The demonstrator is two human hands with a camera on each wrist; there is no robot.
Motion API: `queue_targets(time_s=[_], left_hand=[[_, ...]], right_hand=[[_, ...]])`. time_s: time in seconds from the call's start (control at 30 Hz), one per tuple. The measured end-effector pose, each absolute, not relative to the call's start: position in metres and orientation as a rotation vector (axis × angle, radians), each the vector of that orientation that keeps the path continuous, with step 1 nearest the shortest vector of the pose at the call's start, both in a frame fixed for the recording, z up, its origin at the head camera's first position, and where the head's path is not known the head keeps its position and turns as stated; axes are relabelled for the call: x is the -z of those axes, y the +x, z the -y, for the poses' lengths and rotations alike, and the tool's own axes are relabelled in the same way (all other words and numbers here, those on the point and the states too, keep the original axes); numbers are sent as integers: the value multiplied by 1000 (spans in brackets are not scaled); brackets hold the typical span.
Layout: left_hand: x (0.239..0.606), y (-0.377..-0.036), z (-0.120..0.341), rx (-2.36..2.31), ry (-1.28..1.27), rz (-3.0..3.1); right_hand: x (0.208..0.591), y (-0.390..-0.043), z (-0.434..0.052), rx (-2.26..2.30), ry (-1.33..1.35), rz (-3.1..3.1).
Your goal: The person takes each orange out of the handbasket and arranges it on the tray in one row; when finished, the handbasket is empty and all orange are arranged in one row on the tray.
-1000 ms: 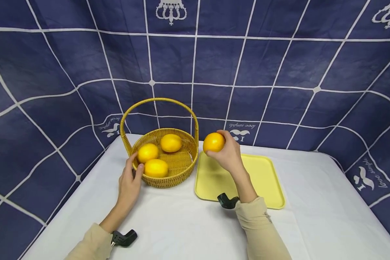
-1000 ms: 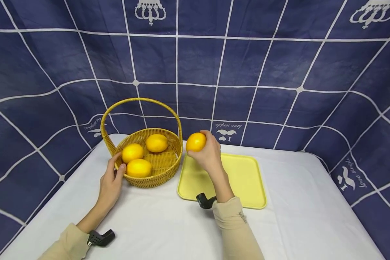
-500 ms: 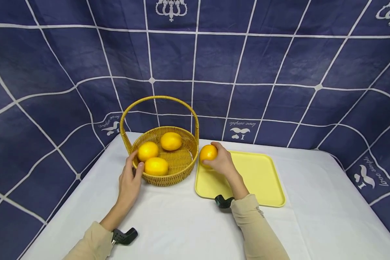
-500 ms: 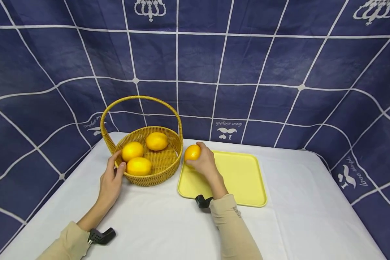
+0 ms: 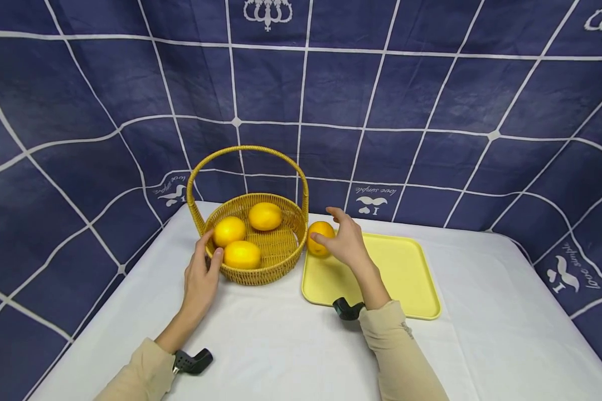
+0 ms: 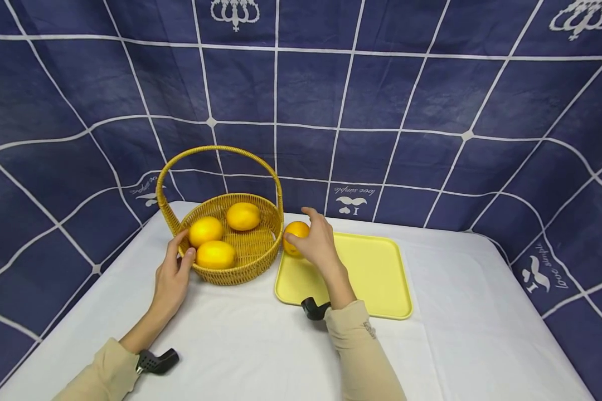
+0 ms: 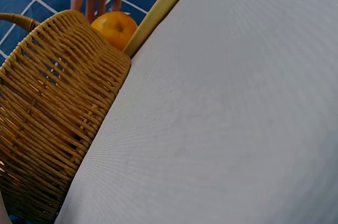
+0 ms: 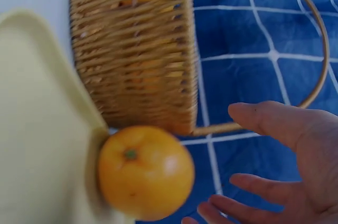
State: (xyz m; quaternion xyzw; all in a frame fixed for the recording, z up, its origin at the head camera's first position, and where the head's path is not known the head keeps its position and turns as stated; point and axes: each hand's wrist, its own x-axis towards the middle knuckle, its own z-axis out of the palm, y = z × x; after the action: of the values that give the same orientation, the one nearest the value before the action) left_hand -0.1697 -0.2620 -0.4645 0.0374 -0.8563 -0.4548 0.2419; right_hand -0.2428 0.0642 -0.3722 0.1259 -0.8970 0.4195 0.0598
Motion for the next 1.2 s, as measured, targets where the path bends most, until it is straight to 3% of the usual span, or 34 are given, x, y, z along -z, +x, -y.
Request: queue_targets(time_s=[0.4, 1.2], left_hand=[[463, -168, 263, 1243, 96, 2337], [462, -168, 263, 1260, 74, 2341]], right_hand=[[351, -223, -46, -1303, 510, 2603], [369, -217, 38, -1201, 902, 2678]])
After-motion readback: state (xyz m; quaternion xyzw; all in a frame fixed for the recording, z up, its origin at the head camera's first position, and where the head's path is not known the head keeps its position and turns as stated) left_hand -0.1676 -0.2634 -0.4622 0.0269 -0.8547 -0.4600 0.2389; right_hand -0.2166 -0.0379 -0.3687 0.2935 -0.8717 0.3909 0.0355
